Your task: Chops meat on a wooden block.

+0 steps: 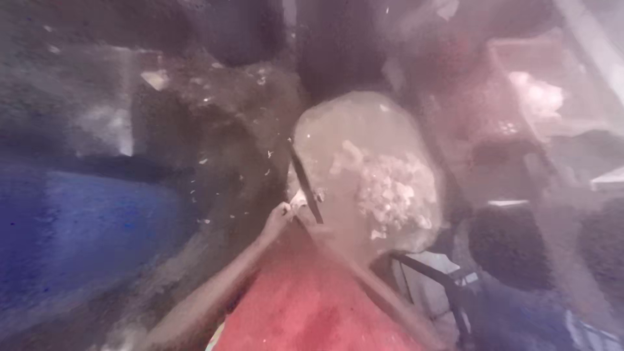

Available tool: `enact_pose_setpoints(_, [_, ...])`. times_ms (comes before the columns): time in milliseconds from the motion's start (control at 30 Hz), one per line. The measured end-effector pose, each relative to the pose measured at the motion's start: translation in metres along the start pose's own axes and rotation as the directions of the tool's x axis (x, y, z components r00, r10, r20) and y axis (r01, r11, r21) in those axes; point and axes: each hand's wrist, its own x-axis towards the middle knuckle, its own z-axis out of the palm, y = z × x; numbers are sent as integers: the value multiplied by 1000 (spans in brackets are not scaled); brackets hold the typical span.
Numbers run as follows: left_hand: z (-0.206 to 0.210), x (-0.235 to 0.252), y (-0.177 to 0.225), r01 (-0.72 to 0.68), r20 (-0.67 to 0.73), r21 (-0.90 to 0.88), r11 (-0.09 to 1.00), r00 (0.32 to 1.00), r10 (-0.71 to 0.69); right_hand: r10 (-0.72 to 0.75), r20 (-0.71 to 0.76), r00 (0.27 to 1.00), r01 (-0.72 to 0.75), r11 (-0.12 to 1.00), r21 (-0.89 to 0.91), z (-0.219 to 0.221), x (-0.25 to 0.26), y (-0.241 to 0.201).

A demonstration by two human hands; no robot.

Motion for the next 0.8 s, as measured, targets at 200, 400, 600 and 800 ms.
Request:
enact_pose_setpoints(200, [-37,-4,16,49,122,60,997,991,-56,440,144,886,-462,865,196,-34,-46,48])
enact_pose_setpoints(400, [-102,30,50,7,98,571,821,992,-77,509,-274,816,-464,860,214,-69,-120,71])
enact_pose_setpoints(600, [-16,65,220,-319,349,387,865,919,182,293,-278,915,-324,943,-72,-65,-125,83])
enact_pose_setpoints(800, [80,127,295,-554,398,453,699,827,397,-180,-295,938,110,964,-240,-71,-133,118])
